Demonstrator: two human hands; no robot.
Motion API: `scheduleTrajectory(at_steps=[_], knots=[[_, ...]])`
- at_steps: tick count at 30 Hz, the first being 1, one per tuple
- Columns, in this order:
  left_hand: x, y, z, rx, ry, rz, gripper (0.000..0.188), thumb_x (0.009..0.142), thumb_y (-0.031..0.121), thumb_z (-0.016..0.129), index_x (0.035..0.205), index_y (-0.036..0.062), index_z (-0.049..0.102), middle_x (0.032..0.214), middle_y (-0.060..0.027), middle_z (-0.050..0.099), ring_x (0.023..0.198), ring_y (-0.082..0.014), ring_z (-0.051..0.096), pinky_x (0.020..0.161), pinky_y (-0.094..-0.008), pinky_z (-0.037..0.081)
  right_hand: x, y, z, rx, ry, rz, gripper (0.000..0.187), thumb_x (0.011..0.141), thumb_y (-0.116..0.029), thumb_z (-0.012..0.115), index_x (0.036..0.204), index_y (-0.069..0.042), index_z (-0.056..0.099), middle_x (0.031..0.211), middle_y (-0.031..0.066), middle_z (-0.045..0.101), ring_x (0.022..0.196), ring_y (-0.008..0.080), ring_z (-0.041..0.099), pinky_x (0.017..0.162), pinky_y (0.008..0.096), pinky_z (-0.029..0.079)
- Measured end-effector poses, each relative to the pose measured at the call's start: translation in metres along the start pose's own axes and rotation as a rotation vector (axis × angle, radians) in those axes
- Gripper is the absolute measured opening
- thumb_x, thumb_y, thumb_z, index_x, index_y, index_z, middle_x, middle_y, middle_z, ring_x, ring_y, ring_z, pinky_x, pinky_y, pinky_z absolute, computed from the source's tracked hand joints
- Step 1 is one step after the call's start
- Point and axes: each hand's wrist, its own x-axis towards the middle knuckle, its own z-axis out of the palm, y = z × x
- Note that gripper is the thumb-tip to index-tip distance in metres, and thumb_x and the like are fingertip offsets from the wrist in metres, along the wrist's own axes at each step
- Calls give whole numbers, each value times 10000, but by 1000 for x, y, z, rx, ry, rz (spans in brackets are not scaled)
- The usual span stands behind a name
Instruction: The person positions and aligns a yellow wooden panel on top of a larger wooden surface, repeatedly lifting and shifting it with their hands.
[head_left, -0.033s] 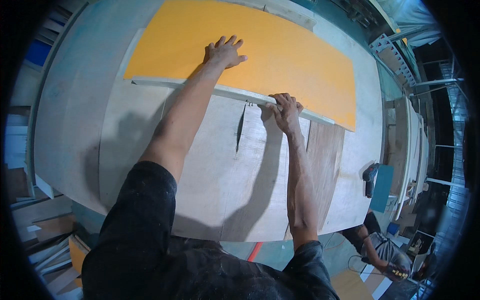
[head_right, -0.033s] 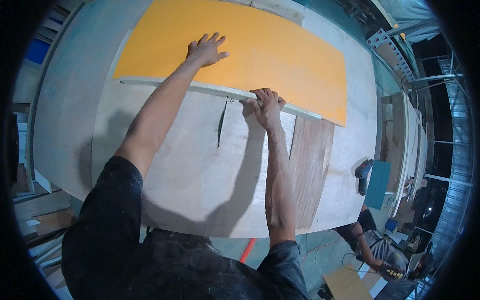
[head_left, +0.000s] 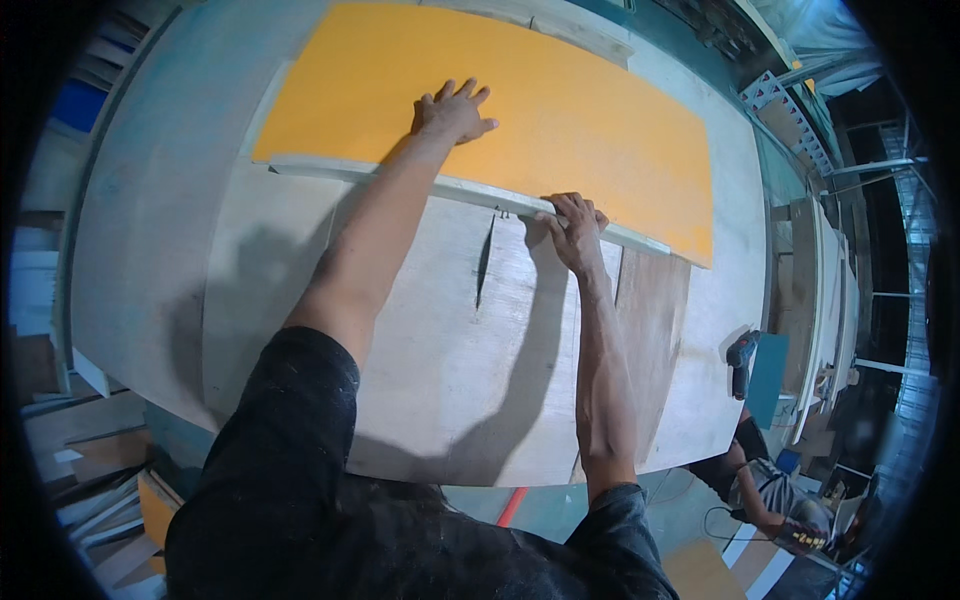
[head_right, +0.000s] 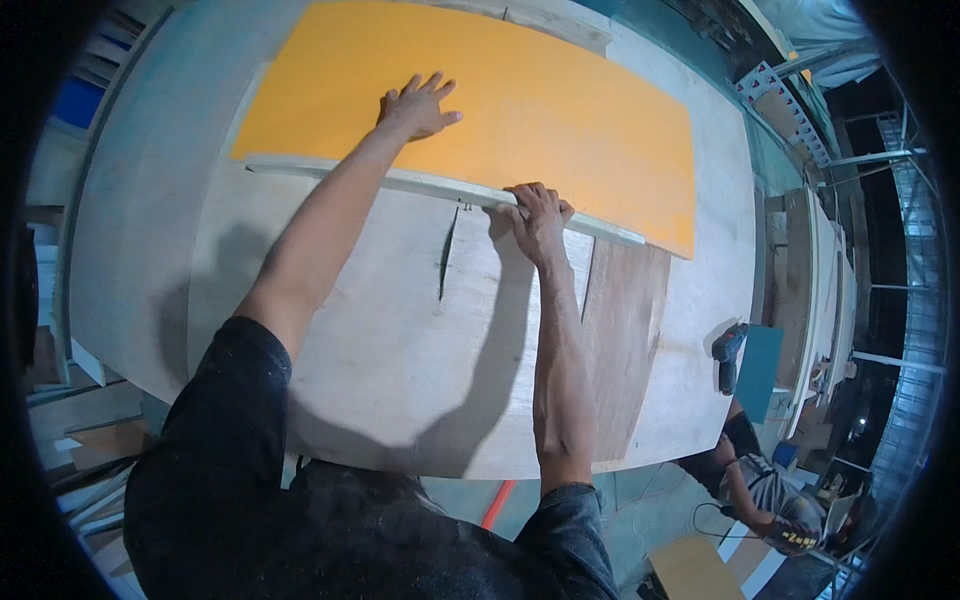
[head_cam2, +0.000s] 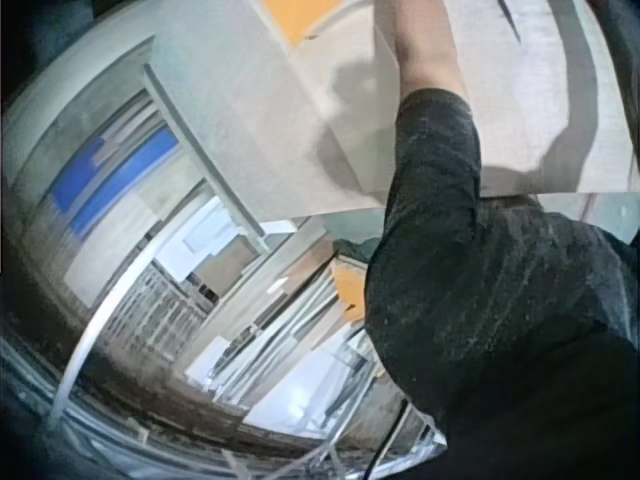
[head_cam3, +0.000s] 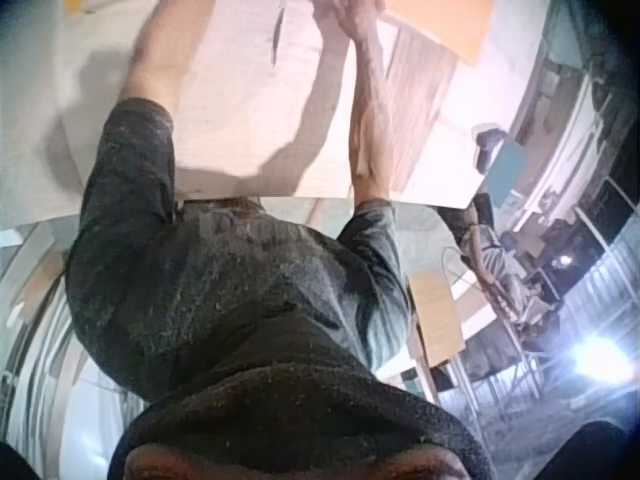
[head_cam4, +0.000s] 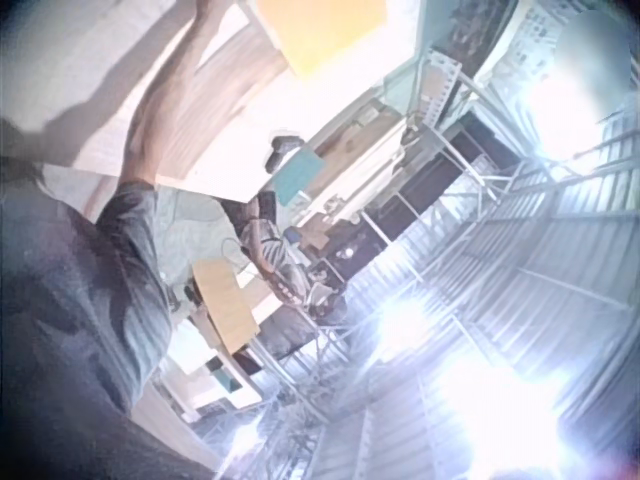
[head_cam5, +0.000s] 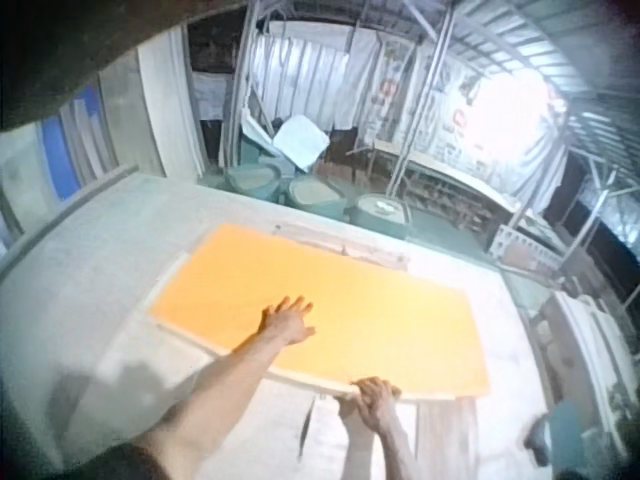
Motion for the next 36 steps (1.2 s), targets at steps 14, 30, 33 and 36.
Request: scheduleTrajectory(at_steps=[14, 30, 33, 36], knots=[[-188, 0, 32, -70, -49, 11, 822, 1021, 581, 573, 1701, 269, 234, 1800, -16, 100, 1644, -335, 117, 1230, -682, 249, -182, -74, -15, 50, -34, 20, 361, 928, -383, 757, 1228, -182, 739, 1194, 49, 672, 1160, 283, 580, 1043, 484, 313], [-572, 17, 134, -149, -68, 32, 843, 995, 546, 645, 1690, 244, 275, 1791, -47, 137, 1639, -370, 100, 1220, -732, 211, -554, -221, -41, 114, -143, 181, 390, 937, -419, 752, 1258, -197, 750, 1221, 46, 682, 1213, 268, 570, 1061, 465, 315], [-609, 18, 147, -151, -65, 34, 842, 999, 546, 642, 1692, 246, 271, 1794, -45, 126, 1642, -365, 88, 1223, -735, 196, -590, -236, -45, 103, -150, 180, 387, 934, -421, 756, 1253, -203, 753, 1216, 40, 684, 1208, 265, 571, 1055, 459, 318], [-628, 23, 148, -148, -93, 40, 858, 1002, 550, 637, 1701, 255, 237, 1799, -37, 94, 1648, -342, 62, 1239, -710, 187, -613, -238, -43, 99, -113, 172, 382, 934, -431, 760, 1245, -210, 757, 1211, 35, 687, 1201, 261, 572, 1050, 456, 320]])
